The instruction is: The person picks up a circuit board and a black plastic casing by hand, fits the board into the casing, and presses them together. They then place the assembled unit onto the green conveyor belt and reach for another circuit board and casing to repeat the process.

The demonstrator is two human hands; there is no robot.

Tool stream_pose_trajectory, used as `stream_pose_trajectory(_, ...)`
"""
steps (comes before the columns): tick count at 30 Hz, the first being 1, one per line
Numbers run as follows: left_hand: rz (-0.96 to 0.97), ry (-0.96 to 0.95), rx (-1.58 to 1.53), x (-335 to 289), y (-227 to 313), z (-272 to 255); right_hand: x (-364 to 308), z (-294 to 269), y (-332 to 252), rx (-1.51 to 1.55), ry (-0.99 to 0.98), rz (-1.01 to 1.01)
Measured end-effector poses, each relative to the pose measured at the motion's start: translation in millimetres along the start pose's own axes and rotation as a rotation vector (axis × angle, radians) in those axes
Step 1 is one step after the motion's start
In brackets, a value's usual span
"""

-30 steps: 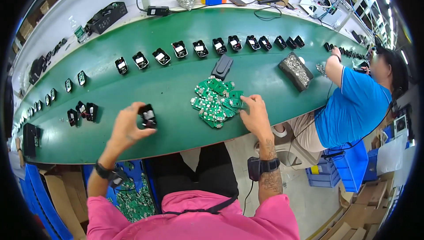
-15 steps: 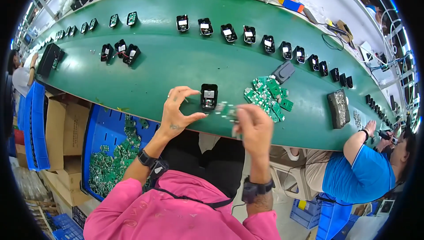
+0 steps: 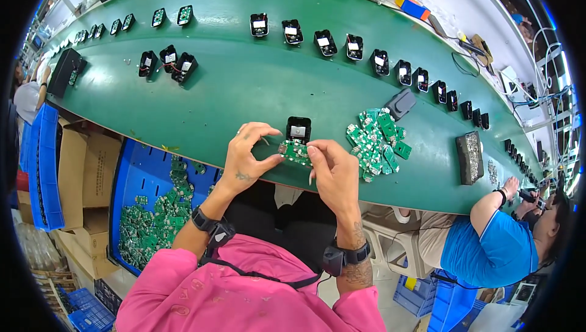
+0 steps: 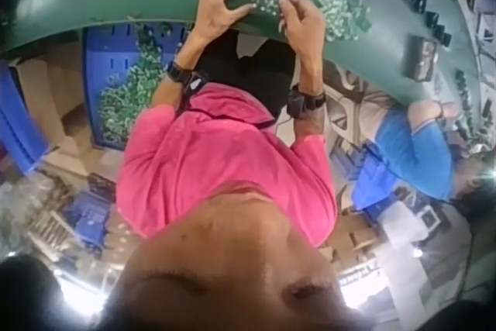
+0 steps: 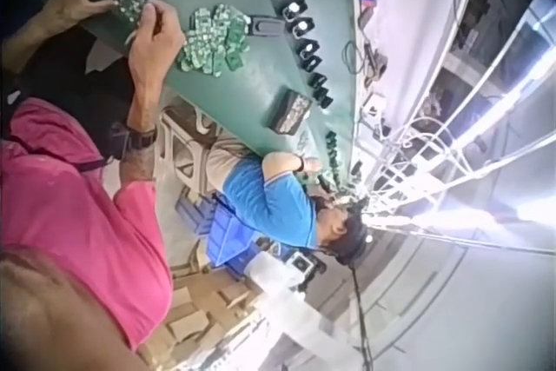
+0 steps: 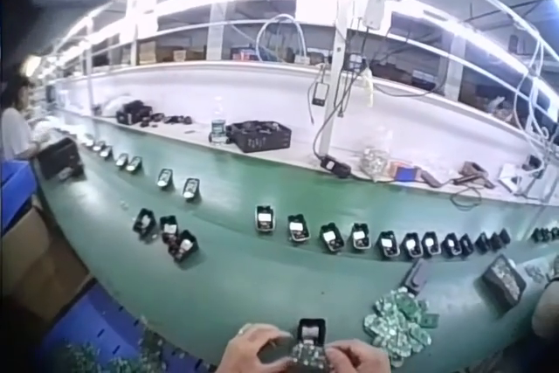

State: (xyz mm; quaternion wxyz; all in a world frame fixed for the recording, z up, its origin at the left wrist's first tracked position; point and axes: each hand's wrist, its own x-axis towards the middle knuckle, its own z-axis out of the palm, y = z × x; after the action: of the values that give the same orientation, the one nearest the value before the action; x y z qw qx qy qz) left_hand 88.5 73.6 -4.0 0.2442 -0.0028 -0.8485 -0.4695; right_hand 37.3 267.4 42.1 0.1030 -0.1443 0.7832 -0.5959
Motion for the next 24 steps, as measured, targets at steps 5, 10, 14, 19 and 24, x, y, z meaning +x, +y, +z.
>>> stream_pose_trajectory(5,0.012,-0.011,0.012,0.5,-3.0,-0.4,4.1,1.1,4.8,-0.081,-0.005,-0.005)
stream_pose_trajectory(10,-0.196,-0.188,-0.184,12.8,15.8,-10.9,19.2,7.7,22.3,-0.309,0.089,-0.197)
stream_pose_trajectory(14,-0.224,-0.335,-0.212,26.9,-0.9,-7.4,25.8,16.3,19.8,-0.396,0.142,-0.267)
stream_pose_trajectory(19,-0.182,-0.375,-0.317,32.7,-7.3,13.7,29.7,15.4,34.1,-0.351,0.157,-0.232)
stream_pose_trajectory(24,-0.432,-0.376,-0.742,29.6,14.4,6.6,24.7,14.1,28.8,-0.179,0.124,-0.165)
